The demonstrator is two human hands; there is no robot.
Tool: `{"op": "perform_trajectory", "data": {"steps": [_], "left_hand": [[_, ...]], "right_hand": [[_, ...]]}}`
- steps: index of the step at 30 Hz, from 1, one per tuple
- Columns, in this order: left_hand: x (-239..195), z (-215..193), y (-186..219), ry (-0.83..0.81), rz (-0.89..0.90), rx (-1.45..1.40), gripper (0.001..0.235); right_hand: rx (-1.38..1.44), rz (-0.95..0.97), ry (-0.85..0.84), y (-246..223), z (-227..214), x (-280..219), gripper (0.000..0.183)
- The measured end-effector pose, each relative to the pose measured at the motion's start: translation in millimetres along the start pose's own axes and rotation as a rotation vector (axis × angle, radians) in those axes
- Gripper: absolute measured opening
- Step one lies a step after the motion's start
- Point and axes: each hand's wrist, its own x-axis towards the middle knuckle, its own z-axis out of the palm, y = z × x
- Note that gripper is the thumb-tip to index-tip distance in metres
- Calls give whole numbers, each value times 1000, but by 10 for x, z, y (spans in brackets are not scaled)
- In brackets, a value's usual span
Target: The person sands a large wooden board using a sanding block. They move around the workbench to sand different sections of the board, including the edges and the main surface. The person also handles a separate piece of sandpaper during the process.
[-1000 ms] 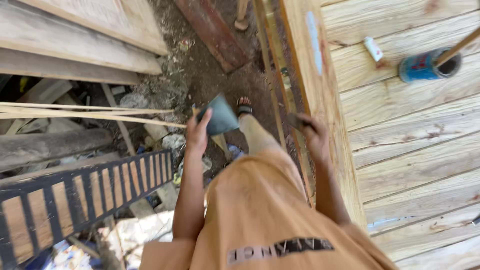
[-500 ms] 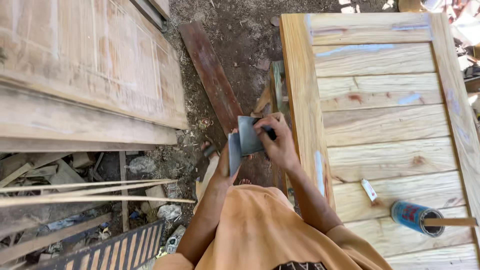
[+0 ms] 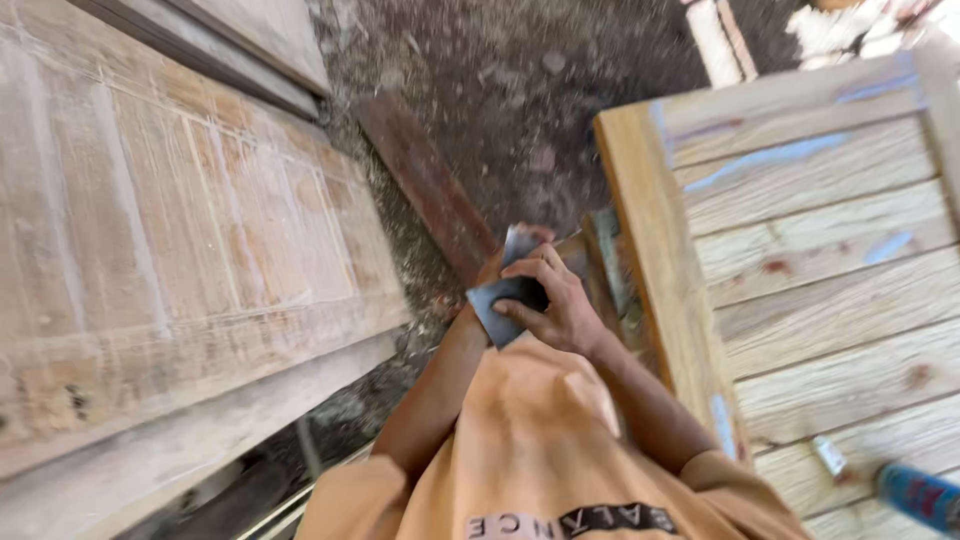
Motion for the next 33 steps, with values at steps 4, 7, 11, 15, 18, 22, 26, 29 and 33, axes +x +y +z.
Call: {"op": "perform_trajectory", "data": {"steps": [4,7,11,15,18,22,26,29,33], "left_hand": [[429,-181,317,9,-32,-40,48],[926,-286,680,-101,-48,-233,51],[1430,-313,1447,-93,58,-165,45],[1479,-24,2269,318,135,161,41],[1793,286,2599,362,158,225,48],[2220,475,2595,373,299,308,35],[2728,520,2697,494,377,173,34],[2959,465,2886,453,280,38,33],[3500,386,3275,500,268,161,31]], "right_hand": [[3,189,139,354,-126,481,39],[2,116,128,609,-111,865,46],[94,132,183,1079,-29,1282,50],[941,484,640,1694,-259,1765,68],[1095,509,767,2052,-340,2198,52],[1075,421,796,2244,-257,2588,46],[1190,376,881,2326,-265,2974,43],[992,346,856,2321,-233,3077,40],[648,245,767,2452,-211,3405,33]]}}
